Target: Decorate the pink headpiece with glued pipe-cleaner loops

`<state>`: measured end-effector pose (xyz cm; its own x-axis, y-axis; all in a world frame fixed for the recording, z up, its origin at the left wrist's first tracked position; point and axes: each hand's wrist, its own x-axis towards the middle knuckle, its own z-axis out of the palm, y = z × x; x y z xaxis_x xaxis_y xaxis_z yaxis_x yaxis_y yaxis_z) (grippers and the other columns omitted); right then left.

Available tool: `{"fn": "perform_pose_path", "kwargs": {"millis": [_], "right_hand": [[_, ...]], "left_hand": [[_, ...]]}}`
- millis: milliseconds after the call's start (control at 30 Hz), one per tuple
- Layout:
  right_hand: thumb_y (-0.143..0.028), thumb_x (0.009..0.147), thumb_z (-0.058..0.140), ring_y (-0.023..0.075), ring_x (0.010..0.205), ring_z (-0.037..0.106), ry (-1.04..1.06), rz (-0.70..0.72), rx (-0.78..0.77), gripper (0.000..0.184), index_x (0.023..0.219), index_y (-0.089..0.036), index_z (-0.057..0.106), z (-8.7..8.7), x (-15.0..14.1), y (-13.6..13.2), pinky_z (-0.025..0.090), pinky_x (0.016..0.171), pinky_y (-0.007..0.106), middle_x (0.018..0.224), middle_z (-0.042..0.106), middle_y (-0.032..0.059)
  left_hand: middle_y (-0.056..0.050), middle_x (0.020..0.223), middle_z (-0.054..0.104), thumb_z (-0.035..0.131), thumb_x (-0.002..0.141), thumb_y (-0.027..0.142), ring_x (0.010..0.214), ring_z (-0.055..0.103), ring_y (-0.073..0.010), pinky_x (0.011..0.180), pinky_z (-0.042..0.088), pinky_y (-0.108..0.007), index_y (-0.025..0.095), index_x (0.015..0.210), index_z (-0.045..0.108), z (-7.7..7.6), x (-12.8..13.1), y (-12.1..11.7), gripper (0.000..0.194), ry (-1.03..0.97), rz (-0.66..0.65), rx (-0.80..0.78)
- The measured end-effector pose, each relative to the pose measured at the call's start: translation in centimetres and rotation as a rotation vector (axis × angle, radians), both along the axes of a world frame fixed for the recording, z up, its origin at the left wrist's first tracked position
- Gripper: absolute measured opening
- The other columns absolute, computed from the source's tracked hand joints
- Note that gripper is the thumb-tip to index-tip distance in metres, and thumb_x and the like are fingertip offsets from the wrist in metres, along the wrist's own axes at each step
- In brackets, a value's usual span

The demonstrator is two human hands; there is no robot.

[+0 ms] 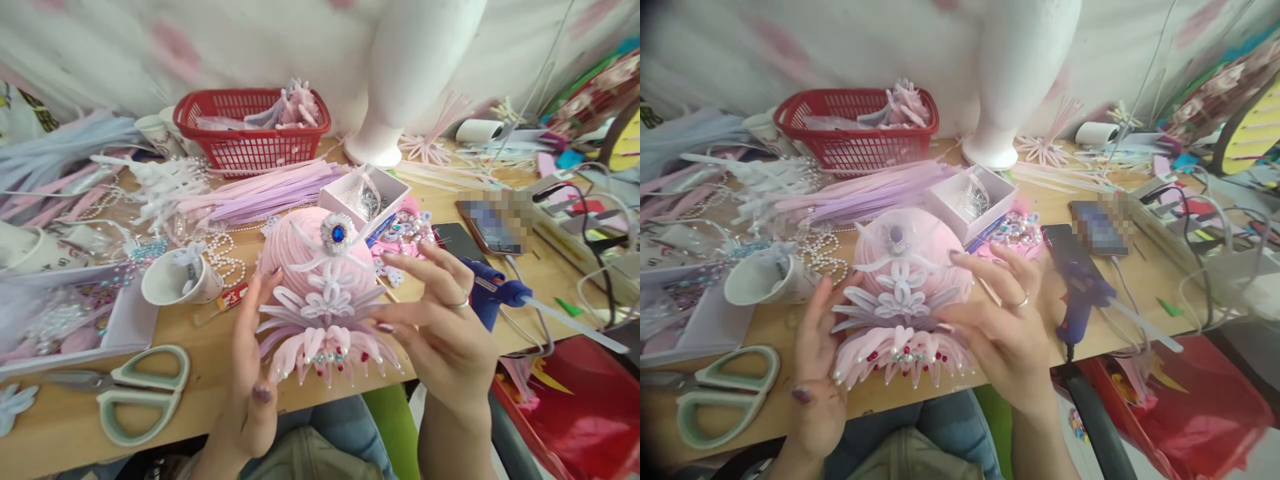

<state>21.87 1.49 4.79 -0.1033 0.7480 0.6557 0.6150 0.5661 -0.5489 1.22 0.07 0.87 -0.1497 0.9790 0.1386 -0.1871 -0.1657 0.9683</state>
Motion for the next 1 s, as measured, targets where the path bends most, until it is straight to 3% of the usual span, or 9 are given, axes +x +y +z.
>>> {"fn": "perform_pose_path", "kwargs": {"millis": [100,233,367,467,533,700,767,833,1000], "right_hand": [[-0.010,0.088,0.070,0.0250,0.110,0.067,0.317,-0.063,0.025,0.018,0.087,-0.028,0.074,-0.1,-0.7,-0.1,0.046,0.104,0.049,0.102,0.079,-0.0001],[-0.024,0.087,0.076,0.0231,0.098,0.072,0.601,-0.275,0.117,0.020,0.070,-0.023,0.066,0.3,-0.5,-1.0,0.052,0.096,0.044,0.093,0.080,0.0023],[-0.045,0.100,0.057,0.0146,0.048,0.059,0.750,-0.329,0.186,0.052,0.054,-0.023,0.056,1.7,0.1,-2.7,0.055,0.073,0.035,0.039,0.046,-0.0068],[-0.038,0.091,0.072,0.0168,0.060,0.067,0.679,-0.358,0.093,0.019,0.100,-0.021,0.075,2.3,-0.1,-3.7,0.056,0.073,0.034,0.061,0.068,-0.0028],[-0.032,0.078,0.085,0.0192,0.072,0.072,0.632,-0.307,0.039,0.052,0.126,-0.025,0.067,2.1,-0.3,-3.9,0.058,0.073,0.035,0.091,0.078,0.0033],[-0.043,0.093,0.068,0.0091,0.035,0.053,0.628,-0.278,-0.069,0.027,0.109,-0.022,0.073,0.5,-0.3,-2.4,0.059,0.055,0.031,0.070,0.076,0.0001],[-0.046,0.090,0.071,0.0166,0.064,0.074,0.608,-0.157,-0.093,0.038,0.122,-0.025,0.068,-0.2,-0.2,-1.6,0.064,0.076,0.038,0.100,0.080,0.0063],[-0.048,0.084,0.075,0.0241,0.097,0.076,0.573,-0.059,-0.154,0.042,0.120,-0.026,0.069,-0.8,-0.3,-1.0,0.061,0.090,0.042,0.115,0.078,0.0088],[-0.047,0.083,0.075,0.0275,0.099,0.075,0.543,-0.068,-0.227,0.028,0.097,-0.023,0.078,-2.2,-1.0,0.0,0.060,0.090,0.044,0.104,0.080,0.0093]], "left_hand": [[-0.007,0.157,0.050,0.048,0.095,0.066,0.145,0.045,-0.0333,0.110,0.049,-0.047,0.036,0.155,0.041,-0.7,-0.3,0.2,0.067,0.068,-0.086,0.164],[-0.010,0.164,0.039,0.039,0.101,0.060,0.151,0.034,-0.0328,0.120,0.035,-0.048,0.028,0.160,0.029,-2.0,-1.2,0.4,0.068,0.272,-0.098,0.305],[-0.007,0.165,0.037,0.034,0.104,0.054,0.153,0.032,-0.0290,0.123,0.027,-0.044,0.031,0.160,0.029,-2.6,-1.8,0.7,0.061,0.381,-0.096,0.377],[-0.006,0.164,0.040,0.034,0.104,0.054,0.152,0.032,-0.0279,0.123,0.026,-0.043,0.032,0.159,0.032,-2.6,-1.8,1.0,0.059,0.381,-0.098,0.411],[-0.006,0.162,0.042,0.034,0.104,0.054,0.151,0.034,-0.0279,0.123,0.026,-0.043,0.032,0.158,0.033,-2.7,-1.7,1.1,0.059,0.373,-0.086,0.427],[-0.010,0.158,0.048,0.034,0.103,0.055,0.147,0.041,-0.0291,0.122,0.028,-0.046,0.028,0.155,0.041,-3.1,-1.7,1.5,0.059,0.382,-0.036,0.450],[-0.011,0.155,0.052,0.032,0.103,0.058,0.145,0.044,-0.0291,0.122,0.028,-0.047,0.026,0.152,0.047,-3.1,-1.7,1.6,0.060,0.360,-0.028,0.434],[-0.012,0.151,0.056,0.034,0.100,0.063,0.143,0.047,-0.0295,0.121,0.030,-0.047,0.024,0.147,0.054,-3.0,-1.7,1.7,0.064,0.300,-0.031,0.400],[-0.013,0.145,0.061,0.033,0.096,0.071,0.142,0.048,-0.0302,0.121,0.031,-0.047,0.021,0.136,0.063,-2.7,-1.3,2.1,0.071,0.158,0.001,0.320]]}}
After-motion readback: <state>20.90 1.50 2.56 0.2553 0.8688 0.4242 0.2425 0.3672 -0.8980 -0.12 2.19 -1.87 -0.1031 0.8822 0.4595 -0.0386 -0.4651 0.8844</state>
